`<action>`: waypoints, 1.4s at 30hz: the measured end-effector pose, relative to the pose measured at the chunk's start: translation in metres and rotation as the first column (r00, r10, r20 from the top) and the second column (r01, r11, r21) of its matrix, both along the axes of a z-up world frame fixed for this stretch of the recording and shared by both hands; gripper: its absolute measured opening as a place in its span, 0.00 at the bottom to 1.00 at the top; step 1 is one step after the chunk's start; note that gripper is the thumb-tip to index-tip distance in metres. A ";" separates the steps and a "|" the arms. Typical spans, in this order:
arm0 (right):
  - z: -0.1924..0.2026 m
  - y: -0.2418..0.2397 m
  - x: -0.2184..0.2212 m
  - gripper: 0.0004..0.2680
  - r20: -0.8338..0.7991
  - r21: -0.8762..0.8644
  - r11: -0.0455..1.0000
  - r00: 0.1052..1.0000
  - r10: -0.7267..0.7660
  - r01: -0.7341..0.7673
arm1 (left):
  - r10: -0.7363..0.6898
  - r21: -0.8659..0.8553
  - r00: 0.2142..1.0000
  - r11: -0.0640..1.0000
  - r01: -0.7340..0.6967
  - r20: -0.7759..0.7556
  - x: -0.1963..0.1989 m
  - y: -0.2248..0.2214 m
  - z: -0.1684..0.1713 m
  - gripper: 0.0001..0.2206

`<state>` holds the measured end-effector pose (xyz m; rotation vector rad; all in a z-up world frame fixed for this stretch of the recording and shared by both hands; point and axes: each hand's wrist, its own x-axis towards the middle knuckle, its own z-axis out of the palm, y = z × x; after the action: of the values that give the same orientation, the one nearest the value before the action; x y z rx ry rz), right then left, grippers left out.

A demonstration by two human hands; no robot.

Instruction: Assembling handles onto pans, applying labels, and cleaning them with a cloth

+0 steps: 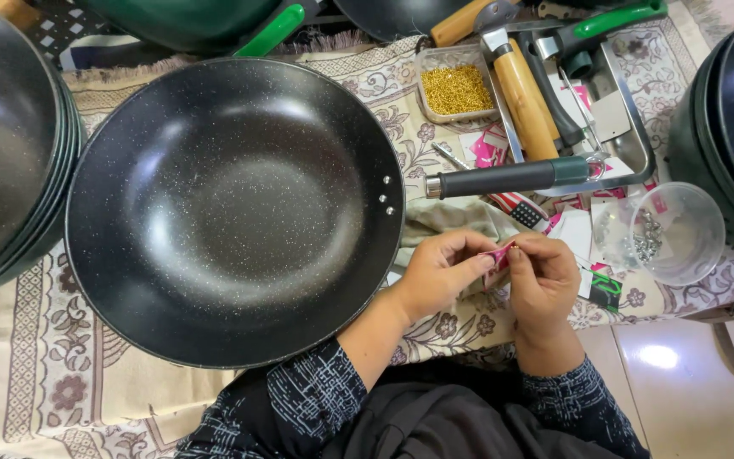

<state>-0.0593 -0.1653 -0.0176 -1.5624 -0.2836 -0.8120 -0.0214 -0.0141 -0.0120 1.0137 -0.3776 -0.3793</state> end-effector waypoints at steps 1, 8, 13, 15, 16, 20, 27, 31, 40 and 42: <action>0.003 0.003 0.002 0.03 0.003 -0.001 1.000 1.000 0.001 -0.001 | 0.001 -0.001 1.000 1.000 -0.001 0.003 0.002 0.001 -0.001 0.07; -0.011 -0.006 -0.002 0.03 -0.028 0.089 0.992 0.995 0.095 -0.092 | -0.060 -0.063 0.998 0.996 0.058 -0.027 0.002 -0.001 -0.011 0.07; -0.015 -0.014 -0.002 0.03 -0.060 0.053 0.997 0.997 0.050 -0.047 | -0.111 -0.119 0.984 0.988 0.094 -0.138 0.001 -0.003 -0.012 0.11; -0.008 -0.006 -0.003 0.03 -0.018 0.081 0.994 0.997 0.080 -0.078 | -0.123 -0.118 0.978 0.988 0.104 -0.170 -0.002 -0.001 -0.007 0.11; -0.003 -0.004 -0.003 0.03 -0.018 0.081 0.994 0.997 0.079 -0.077 | -0.124 -0.117 0.978 0.988 0.105 -0.170 -0.003 -0.001 -0.005 0.11; -0.006 -0.003 -0.001 0.04 0.045 0.022 0.999 0.998 0.047 -0.048 | -0.101 -0.100 0.982 0.991 0.086 -0.157 -0.002 -0.005 -0.012 0.09; 0.023 0.011 0.003 0.04 0.103 -0.238 0.958 0.985 -0.140 0.161 | 0.128 0.125 0.991 0.985 -0.123 -0.033 0.012 0.001 -0.018 0.09; 0.022 0.013 0.001 0.04 0.104 -0.260 0.951 0.984 -0.146 0.169 | 0.165 0.133 0.986 0.978 -0.162 -0.012 0.012 0.002 -0.008 0.10; 0.035 0.020 0.003 0.05 0.184 -0.302 0.934 0.973 -0.140 0.192 | 0.154 0.055 0.986 0.986 -0.158 0.062 0.003 0.001 0.006 0.09; 0.038 0.023 0.002 0.05 0.201 -0.317 0.923 0.966 -0.160 0.218 | 0.151 0.054 0.982 0.986 -0.158 0.114 0.004 0.003 0.007 0.08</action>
<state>-0.0578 -0.1427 0.0204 -1.8644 -0.4189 -1.0976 -0.0176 -0.0109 -0.0047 1.1203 -0.3847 -0.1968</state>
